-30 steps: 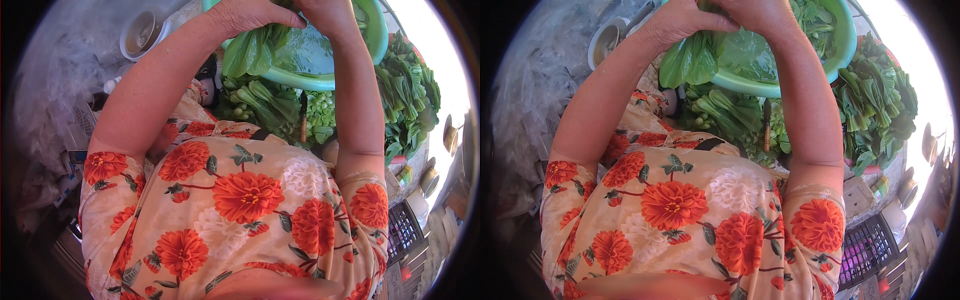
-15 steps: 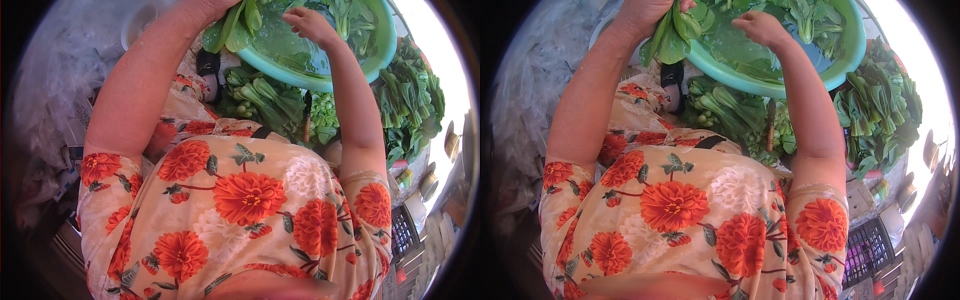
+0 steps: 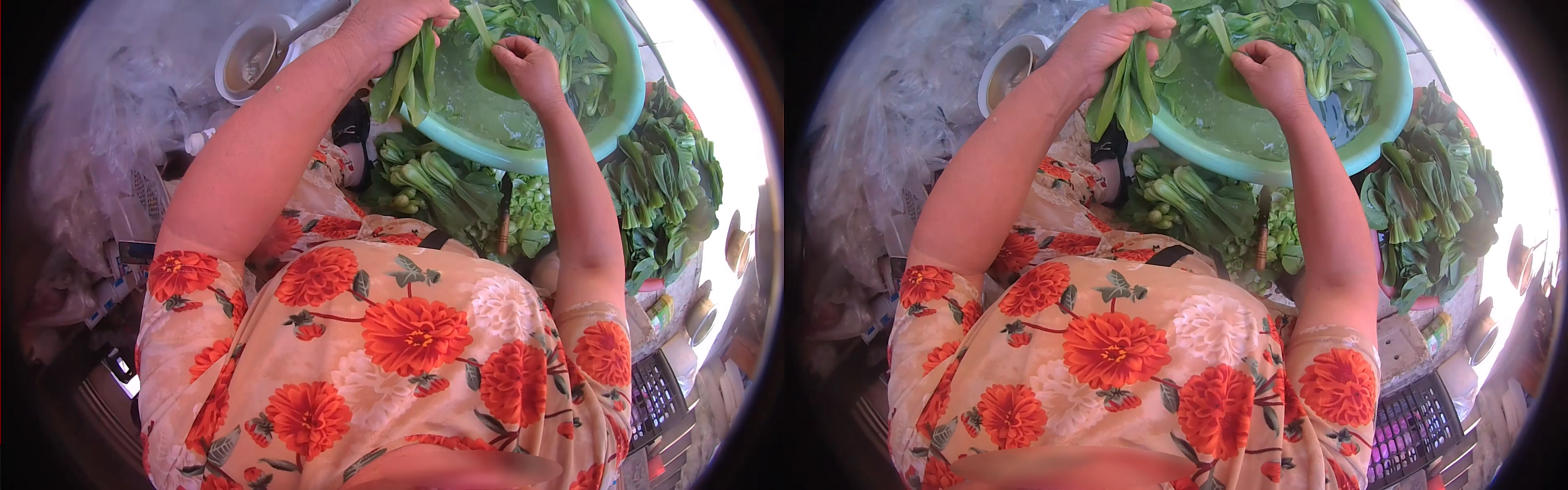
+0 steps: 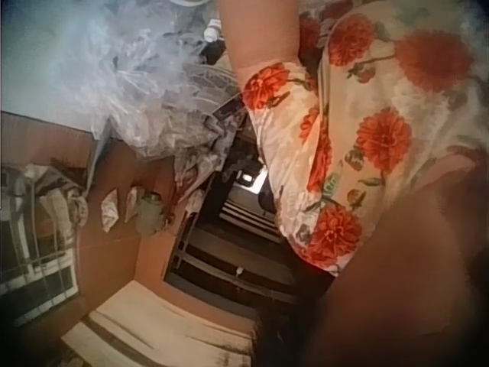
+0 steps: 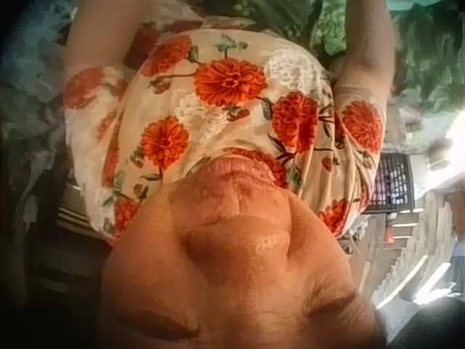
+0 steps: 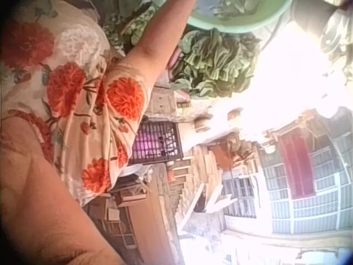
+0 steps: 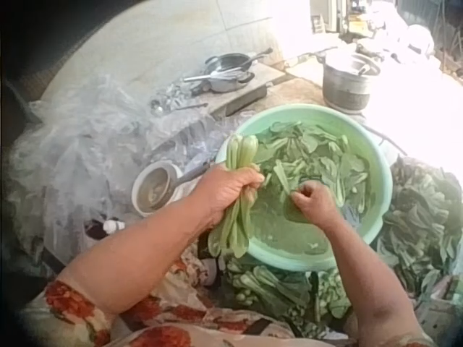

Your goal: Washing and preparing leafy green vegetables in a green plastic basin.

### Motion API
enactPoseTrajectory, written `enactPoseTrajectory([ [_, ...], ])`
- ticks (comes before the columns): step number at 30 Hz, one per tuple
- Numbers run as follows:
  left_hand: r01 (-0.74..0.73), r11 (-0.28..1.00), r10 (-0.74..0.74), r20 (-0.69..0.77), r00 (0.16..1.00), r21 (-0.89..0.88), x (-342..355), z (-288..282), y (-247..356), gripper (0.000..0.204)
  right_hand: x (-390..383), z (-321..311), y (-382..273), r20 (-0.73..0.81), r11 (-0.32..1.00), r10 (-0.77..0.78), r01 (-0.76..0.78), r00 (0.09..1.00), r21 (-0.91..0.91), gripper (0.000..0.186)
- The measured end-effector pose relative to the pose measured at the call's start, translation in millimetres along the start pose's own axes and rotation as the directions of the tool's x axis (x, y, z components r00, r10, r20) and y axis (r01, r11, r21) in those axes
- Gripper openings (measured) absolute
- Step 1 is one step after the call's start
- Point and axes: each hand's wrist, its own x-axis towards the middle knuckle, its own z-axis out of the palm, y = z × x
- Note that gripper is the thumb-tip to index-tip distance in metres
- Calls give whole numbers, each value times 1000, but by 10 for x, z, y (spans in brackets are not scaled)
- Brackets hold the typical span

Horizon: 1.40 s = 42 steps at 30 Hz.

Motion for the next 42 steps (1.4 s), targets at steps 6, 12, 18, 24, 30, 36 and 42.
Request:
enactPoseTrajectory([
  [6,230,893,-190,138,972,-388,108,-60,-97,20,-356,222,-1039,-269,955,-238,276,933,113,22],
  [12,158,886,-82,187,979,-435,-30,-43,44,22,-509,288,-1171,-414,876,-387,469,824,114,22],
  [18,-175,964,166,-60,984,-203,-114,-319,487,17,-146,-8,-660,-163,725,-124,201,979,659,25],
  [24,-414,909,394,-220,892,-51,-306,-268,741,28,13,362,-319,27,982,-33,38,999,-186,44],
  [30,-476,877,480,-124,868,66,-368,-74,796,23,19,678,76,279,871,83,66,957,-487,50],
  [36,-417,906,423,-94,901,78,-449,-80,853,22,-310,304,427,332,823,49,151,942,-548,45],
  [42,-462,884,466,-72,882,65,-512,-171,807,22,-296,-63,110,505,846,246,72,827,-529,36],
])
